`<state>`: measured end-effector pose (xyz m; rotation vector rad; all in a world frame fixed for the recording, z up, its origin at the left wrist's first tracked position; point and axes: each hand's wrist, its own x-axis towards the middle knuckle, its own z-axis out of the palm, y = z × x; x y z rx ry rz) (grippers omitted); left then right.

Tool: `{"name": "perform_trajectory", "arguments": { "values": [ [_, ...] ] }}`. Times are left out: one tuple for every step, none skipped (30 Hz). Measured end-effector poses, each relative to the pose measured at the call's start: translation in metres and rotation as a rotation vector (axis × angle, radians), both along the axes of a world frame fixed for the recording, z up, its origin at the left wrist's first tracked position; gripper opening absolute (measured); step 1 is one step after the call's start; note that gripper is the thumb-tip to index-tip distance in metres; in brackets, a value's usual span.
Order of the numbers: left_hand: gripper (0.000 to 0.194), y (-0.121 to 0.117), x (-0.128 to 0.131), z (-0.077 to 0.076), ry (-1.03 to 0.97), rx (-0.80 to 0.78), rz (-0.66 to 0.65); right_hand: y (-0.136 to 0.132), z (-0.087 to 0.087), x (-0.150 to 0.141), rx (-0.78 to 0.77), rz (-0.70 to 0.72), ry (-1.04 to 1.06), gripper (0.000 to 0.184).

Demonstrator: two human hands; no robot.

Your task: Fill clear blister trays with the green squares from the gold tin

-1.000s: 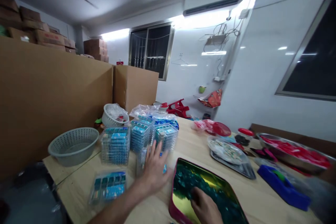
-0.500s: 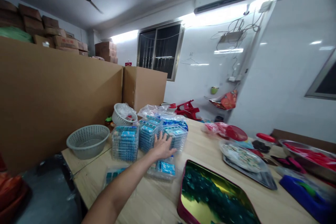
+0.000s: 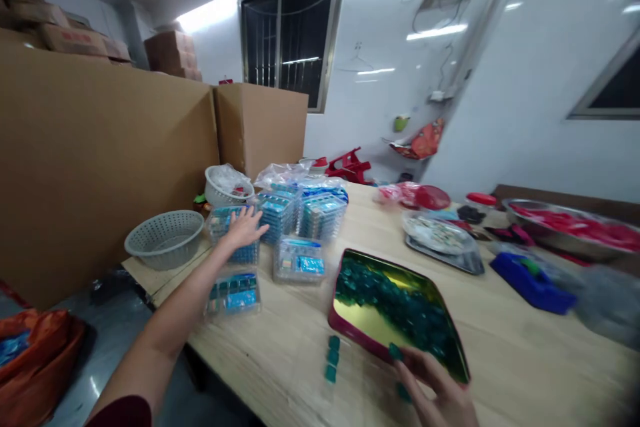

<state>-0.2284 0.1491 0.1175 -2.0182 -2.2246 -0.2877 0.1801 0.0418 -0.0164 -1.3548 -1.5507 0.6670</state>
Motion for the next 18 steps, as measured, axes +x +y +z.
{"name": "perform_trajectory", "arguments": {
  "values": [
    [0.057, 0.0, 0.0, -0.001, -0.002, -0.007, -0.008, -0.002, 0.003, -0.004, 0.013, -0.01, 0.013, 0.033],
    [0.057, -0.001, 0.001, -0.002, -0.002, -0.012, -0.014, -0.003, 0.005, -0.008, 0.029, -0.015, 0.022, 0.032],
    [0.057, -0.003, 0.003, 0.0, -0.003, -0.01, -0.019, -0.006, 0.007, -0.011, 0.046, -0.017, 0.027, 0.03],
    [0.058, -0.005, 0.005, 0.002, 0.004, -0.002, -0.015, -0.009, 0.009, -0.013, 0.062, -0.016, 0.028, 0.027],
    [0.059, -0.008, 0.008, 0.004, 0.014, 0.021, -0.016, -0.013, 0.011, -0.015, 0.076, -0.012, 0.028, 0.024],
    [0.06, -0.011, 0.012, 0.006, 0.024, 0.09, -0.003, -0.017, 0.014, -0.017, 0.081, -0.006, 0.028, 0.021],
    [0.061, -0.015, 0.016, 0.007, 0.024, 0.21, 0.0, -0.021, 0.016, -0.02, 0.081, -0.007, 0.033, 0.017],
    [0.062, -0.02, 0.022, 0.005, 0.0, 0.325, -0.025, -0.025, 0.018, -0.023, 0.08, -0.016, 0.045, 0.015],
    [0.061, -0.026, 0.03, 0.0, -0.058, 0.429, -0.067, -0.029, 0.019, -0.026, 0.074, -0.017, 0.054, 0.012],
    [0.06, -0.034, 0.04, -0.008, -0.165, 0.528, -0.102, -0.032, 0.02, -0.03, 0.061, -0.023, 0.071, 0.01],
    [0.056, -0.043, 0.052, -0.019, -0.307, 0.556, -0.154, -0.035, 0.02, -0.036, 0.044, -0.025, 0.099, 0.011],
    [0.051, -0.055, 0.066, -0.032, -0.473, 0.5, -0.209, -0.037, 0.02, -0.041, 0.021, -0.021, 0.136, 0.012],
    [0.046, -0.068, 0.081, -0.047, -0.643, 0.38, -0.244, -0.04, 0.02, -0.047, -0.006, -0.014, 0.184, 0.012],
    [0.044, -0.083, 0.098, -0.062, -0.797, 0.205, -0.282, -0.042, 0.02, -0.052, -0.035, 0.001, 0.239, 0.013],
    [0.041, -0.098, 0.116, -0.076, -0.925, 0.046, -0.318, -0.045, 0.02, -0.057, -0.061, 0.021, 0.294, 0.014],
    [0.037, -0.113, 0.134, -0.087, -1.035, -0.09, -0.355, -0.048, 0.02, -0.061, -0.082, 0.04, 0.34, 0.015],
    [0.034, -0.126, 0.151, -0.096, -1.152, -0.179, -0.378, -0.05, 0.02, -0.064, -0.095, 0.06, 0.373, 0.016],
    [0.032, -0.137, 0.167, -0.102, -1.267, -0.23, -0.379, -0.052, 0.02, -0.066, -0.103, 0.08, 0.393, 0.017]
  ]
}}
